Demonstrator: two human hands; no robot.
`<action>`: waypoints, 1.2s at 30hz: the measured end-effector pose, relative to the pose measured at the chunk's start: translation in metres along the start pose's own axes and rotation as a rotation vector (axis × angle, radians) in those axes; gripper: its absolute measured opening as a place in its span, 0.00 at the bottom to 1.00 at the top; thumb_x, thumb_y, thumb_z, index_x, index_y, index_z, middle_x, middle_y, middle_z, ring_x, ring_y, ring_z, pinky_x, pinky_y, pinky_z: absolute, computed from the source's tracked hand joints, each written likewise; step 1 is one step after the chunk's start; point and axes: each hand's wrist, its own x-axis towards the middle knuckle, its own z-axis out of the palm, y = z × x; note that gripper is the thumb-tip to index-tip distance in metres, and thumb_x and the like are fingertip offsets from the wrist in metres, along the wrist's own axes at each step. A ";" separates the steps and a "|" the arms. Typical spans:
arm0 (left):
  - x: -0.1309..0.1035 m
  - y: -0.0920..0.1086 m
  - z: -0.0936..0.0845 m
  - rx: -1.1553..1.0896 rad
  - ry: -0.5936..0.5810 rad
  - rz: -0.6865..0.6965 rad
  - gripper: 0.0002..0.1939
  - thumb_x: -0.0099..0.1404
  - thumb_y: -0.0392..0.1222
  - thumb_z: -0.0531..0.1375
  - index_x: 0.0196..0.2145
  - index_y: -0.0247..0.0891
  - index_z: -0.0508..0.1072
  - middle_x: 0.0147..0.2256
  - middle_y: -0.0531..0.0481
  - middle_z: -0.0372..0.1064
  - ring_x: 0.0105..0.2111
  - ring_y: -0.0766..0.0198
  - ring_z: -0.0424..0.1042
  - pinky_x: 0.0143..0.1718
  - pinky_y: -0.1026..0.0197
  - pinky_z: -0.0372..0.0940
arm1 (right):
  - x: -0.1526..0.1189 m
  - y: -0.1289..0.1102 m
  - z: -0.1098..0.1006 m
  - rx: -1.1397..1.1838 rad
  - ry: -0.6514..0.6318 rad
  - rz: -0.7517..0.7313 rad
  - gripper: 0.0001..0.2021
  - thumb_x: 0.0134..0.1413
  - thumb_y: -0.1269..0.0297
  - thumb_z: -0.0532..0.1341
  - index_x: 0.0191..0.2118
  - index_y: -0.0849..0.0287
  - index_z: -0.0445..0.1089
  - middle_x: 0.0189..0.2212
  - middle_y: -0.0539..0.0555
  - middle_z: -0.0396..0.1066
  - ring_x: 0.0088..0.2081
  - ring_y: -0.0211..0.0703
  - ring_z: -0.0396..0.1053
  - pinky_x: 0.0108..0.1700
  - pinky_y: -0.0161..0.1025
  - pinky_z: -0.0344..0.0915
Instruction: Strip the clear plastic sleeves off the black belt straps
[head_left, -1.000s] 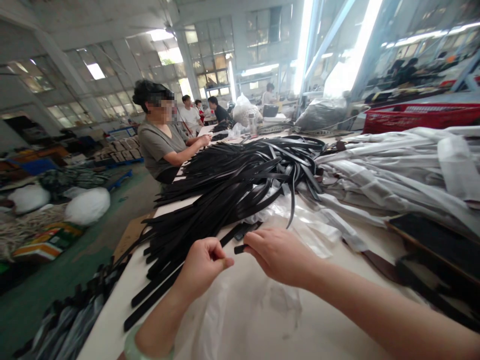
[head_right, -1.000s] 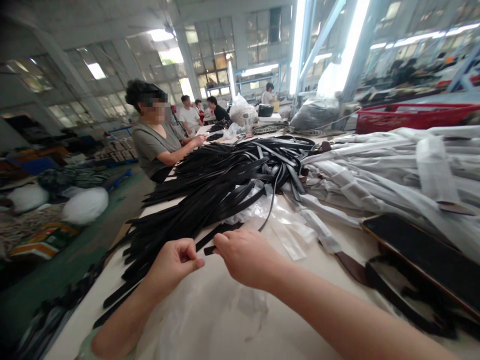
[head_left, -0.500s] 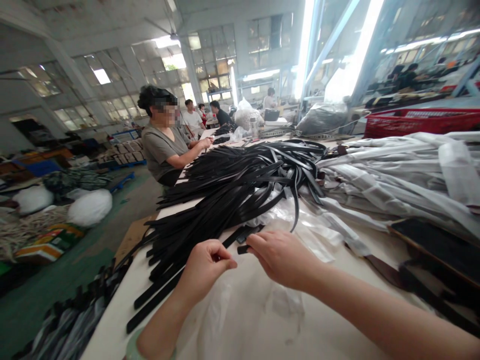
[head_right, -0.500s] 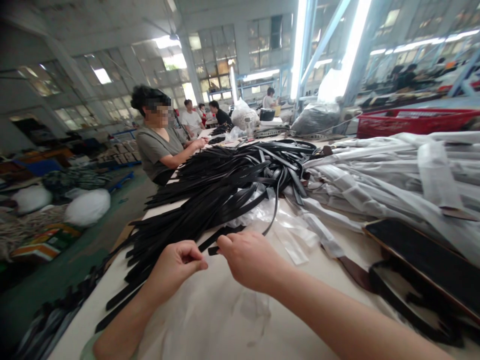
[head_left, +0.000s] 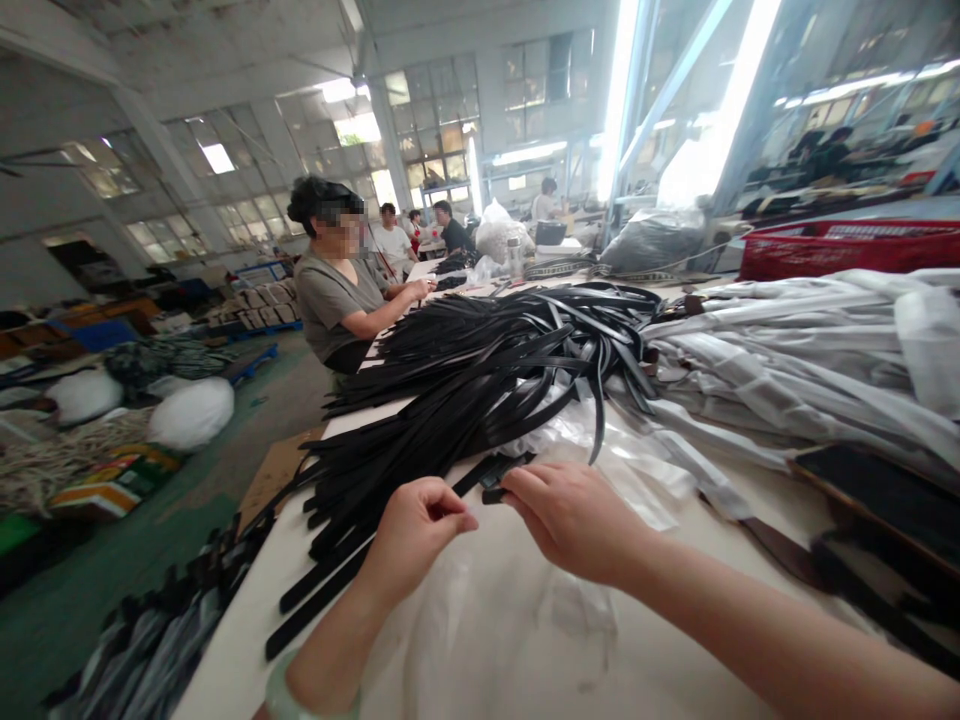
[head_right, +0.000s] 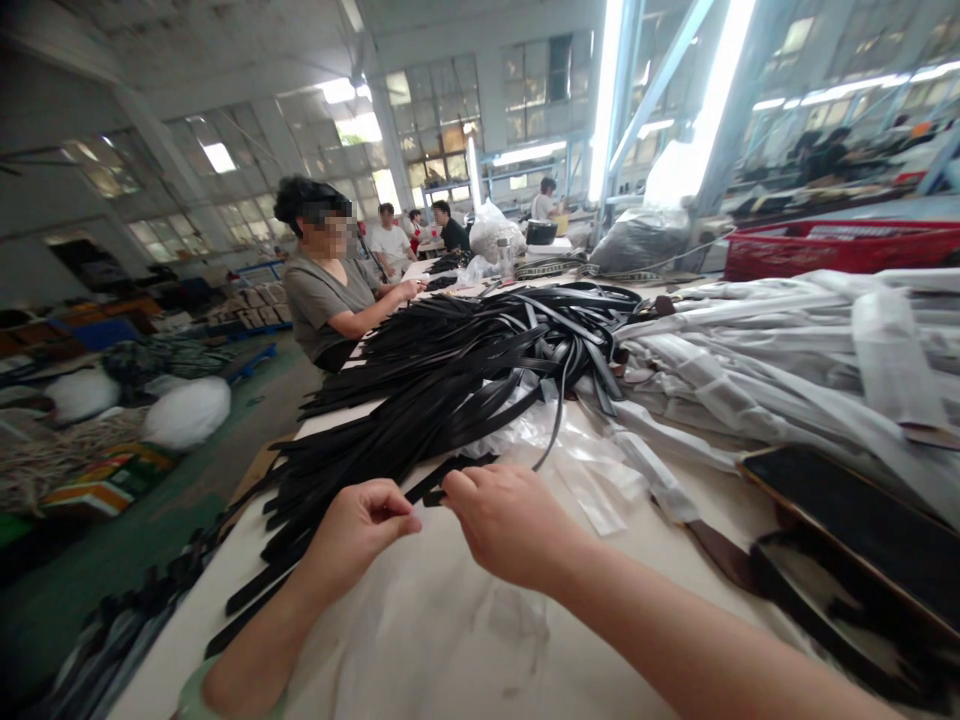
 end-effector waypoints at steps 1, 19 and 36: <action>0.000 0.000 0.000 -0.002 -0.003 0.001 0.06 0.49 0.39 0.66 0.20 0.35 0.73 0.23 0.52 0.69 0.26 0.64 0.66 0.30 0.63 0.59 | 0.000 0.000 0.000 0.004 0.007 0.003 0.07 0.65 0.66 0.51 0.36 0.58 0.64 0.29 0.52 0.71 0.30 0.42 0.68 0.30 0.39 0.45; -0.004 0.003 0.010 0.059 -0.079 0.139 0.04 0.54 0.37 0.62 0.23 0.37 0.76 0.27 0.49 0.72 0.31 0.61 0.70 0.32 0.62 0.60 | 0.001 0.000 0.009 -0.027 -0.185 -0.153 0.05 0.56 0.76 0.56 0.36 0.59 0.63 0.31 0.51 0.71 0.31 0.41 0.69 0.31 0.38 0.49; -0.008 0.003 0.009 0.109 -0.161 0.173 0.05 0.54 0.34 0.63 0.21 0.37 0.77 0.24 0.51 0.71 0.29 0.63 0.68 0.30 0.63 0.58 | 0.000 0.003 0.009 0.034 -0.135 -0.274 0.10 0.62 0.67 0.55 0.28 0.59 0.67 0.25 0.51 0.69 0.31 0.41 0.66 0.46 0.43 0.52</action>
